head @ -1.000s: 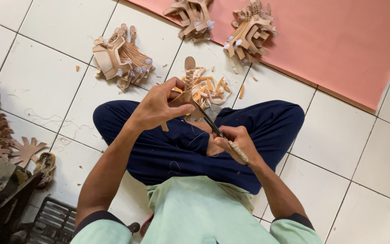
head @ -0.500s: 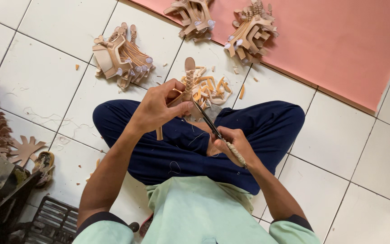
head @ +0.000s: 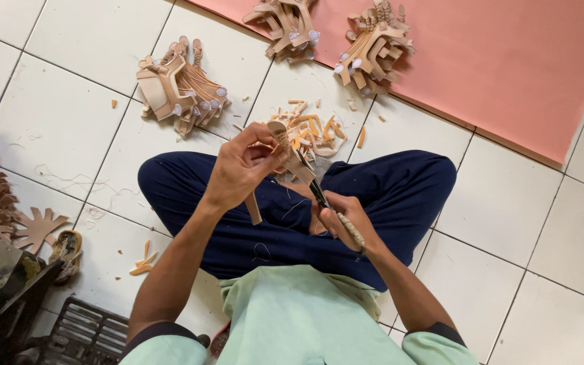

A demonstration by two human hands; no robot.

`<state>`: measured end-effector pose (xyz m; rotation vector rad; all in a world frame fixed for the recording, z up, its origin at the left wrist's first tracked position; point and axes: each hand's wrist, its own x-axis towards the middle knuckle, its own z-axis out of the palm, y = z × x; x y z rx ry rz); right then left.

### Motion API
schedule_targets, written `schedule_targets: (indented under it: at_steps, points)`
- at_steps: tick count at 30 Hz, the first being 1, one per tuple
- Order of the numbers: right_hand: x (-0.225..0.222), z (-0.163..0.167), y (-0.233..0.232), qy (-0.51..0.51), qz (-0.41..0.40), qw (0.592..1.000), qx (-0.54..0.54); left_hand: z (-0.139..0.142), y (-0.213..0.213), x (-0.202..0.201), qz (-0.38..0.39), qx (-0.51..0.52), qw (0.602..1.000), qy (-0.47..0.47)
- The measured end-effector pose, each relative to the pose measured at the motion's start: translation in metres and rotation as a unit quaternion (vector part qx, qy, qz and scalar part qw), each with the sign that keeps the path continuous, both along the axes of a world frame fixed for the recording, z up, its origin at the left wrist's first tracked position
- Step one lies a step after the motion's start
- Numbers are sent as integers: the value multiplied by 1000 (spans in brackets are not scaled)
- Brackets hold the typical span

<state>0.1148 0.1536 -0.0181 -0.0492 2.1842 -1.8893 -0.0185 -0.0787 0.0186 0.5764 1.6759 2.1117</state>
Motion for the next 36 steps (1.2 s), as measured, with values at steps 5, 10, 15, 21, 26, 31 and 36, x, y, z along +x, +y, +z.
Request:
schedule_targets:
  at_steps: [5, 10, 15, 21, 26, 31, 36]
  points:
    - [1, -8, -6, -2, -32, 999, -21, -10, 5, 10, 18, 34, 999, -37]
    - [5, -15, -8, -25, -80, 992, -94, -9, 8, 15, 31, 21, 998, -40]
    - [-14, -42, 6, -84, -164, 979, -88, 14, 11, 18, 62, -16, 997, 39]
    - [-28, -88, 19, -116, -248, 956, -104, 46, 26, 0, 102, 85, 988, 77]
    - [-24, -105, 13, -105, -272, 945, -146, 41, 106, -66, 92, 87, 988, 89]
    - [-25, -101, 4, -81, -281, 944, -155, -40, 206, -177, 138, -79, 954, 255]
    - [-32, -92, -1, -91, -268, 948, -146, -117, 213, -182, 203, -280, 886, 310]
